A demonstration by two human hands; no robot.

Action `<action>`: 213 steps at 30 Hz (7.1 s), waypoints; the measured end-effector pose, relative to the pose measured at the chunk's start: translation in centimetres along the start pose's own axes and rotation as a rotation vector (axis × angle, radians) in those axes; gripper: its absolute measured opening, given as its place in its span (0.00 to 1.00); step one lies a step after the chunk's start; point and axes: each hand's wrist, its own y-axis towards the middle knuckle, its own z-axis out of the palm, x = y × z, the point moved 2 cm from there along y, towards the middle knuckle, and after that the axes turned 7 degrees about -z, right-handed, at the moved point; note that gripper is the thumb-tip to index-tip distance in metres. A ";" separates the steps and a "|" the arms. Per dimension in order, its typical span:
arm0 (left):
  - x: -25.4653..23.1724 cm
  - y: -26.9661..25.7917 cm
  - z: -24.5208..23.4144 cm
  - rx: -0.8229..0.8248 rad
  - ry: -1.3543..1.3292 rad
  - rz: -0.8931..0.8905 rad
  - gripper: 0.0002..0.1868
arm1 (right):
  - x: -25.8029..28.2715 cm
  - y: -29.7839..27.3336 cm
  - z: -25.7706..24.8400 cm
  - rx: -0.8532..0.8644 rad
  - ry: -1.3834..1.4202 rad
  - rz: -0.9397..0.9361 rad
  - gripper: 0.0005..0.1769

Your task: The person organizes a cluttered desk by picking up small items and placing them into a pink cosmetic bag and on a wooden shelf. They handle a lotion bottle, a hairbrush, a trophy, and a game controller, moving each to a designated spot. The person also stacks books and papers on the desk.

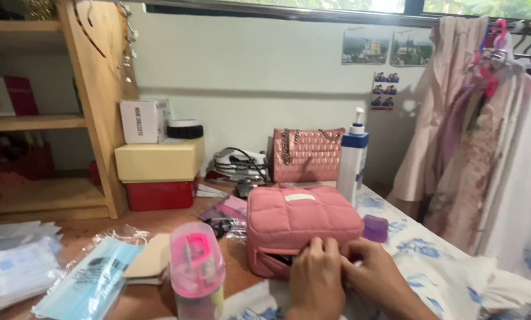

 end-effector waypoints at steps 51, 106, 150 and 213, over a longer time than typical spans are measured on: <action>6.6 0.8 -9.4 -0.037 0.382 -0.434 0.14 | 1.2 -1.2 -1.8 -0.118 -0.487 -0.690 0.11; 2.2 4.0 -9.9 0.098 -1.361 -0.682 0.36 | 1.6 7.9 -2.6 -0.076 0.975 0.520 0.21; 3.0 10.4 -12.2 -0.044 -0.968 -0.879 0.34 | 5.5 9.5 -2.8 0.043 1.285 0.391 0.30; 24.2 31.6 15.9 0.104 -0.131 -0.346 0.45 | -7.2 18.3 7.9 -0.208 0.483 0.530 0.27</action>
